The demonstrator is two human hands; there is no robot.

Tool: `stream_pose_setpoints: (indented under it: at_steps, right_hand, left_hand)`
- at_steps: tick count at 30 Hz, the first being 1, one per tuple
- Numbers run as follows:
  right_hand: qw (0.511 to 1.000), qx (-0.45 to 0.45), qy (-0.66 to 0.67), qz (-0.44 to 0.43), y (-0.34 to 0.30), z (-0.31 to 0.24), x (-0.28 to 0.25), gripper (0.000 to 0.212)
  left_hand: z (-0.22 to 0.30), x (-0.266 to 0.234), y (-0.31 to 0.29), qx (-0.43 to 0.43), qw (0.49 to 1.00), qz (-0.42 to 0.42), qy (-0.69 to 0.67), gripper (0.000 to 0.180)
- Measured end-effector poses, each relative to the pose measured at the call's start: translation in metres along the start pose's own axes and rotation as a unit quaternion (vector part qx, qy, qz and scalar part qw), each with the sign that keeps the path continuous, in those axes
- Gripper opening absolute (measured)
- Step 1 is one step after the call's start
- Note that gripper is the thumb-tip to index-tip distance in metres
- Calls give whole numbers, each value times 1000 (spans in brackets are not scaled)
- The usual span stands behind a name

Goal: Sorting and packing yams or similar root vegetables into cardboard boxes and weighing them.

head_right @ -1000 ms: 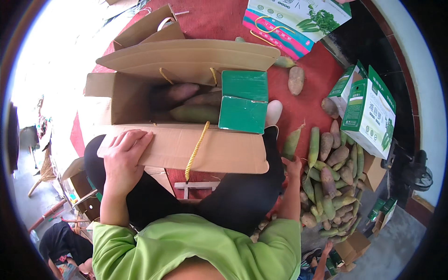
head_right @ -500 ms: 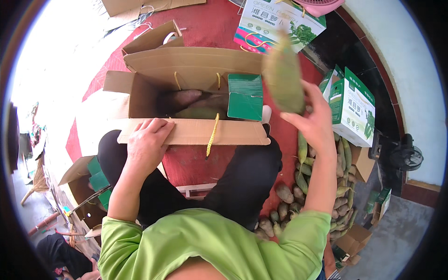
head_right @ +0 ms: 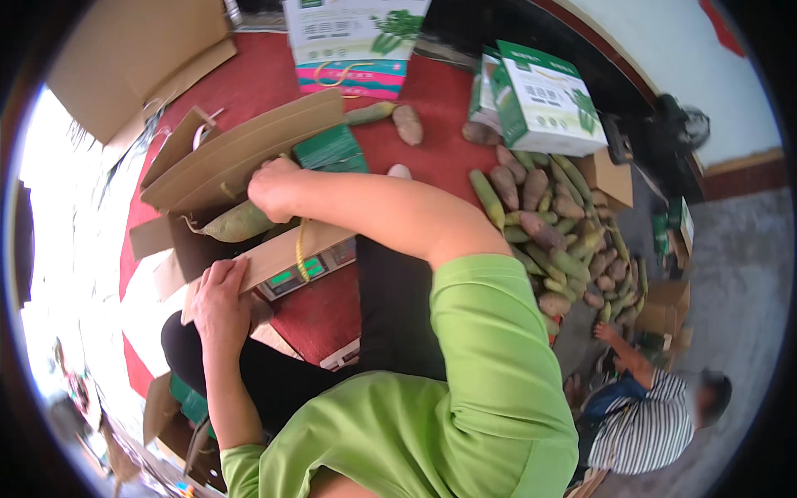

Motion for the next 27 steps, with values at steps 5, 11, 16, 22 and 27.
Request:
stream_pose_setpoints:
  at_steps: [5,11,16,22,27]
  right_hand:
    - [996,45,-20,72,-16,6,-7,26]
    - [908,102,203,353,-92,30,-44,36]
    - [751,278,351,486,-175,104,40,16]
    - [774,544,231,227,-276,148,246,31]
    - [677,697,232,-39,-346,172,342,33]
  left_hand:
    - [9,-3,4,-12,999,-27,23,44]
    - [9,1,1,-41,999,-17,27,44]
    - [16,5,3,-45,998,-15,44,47]
    - [14,6,3,-29,999,10,33,46]
    - [19,8,5,-13,998,37,46,44]
Point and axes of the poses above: each hand's wrist, its own y-axis towards the middle knuckle, its own x-axis out of the palm, z = x × y, the point moved 1 cm from there along y, towards the middle knuckle, and after that the axes turned 6 degrees about -y, right-handed, at the moved point
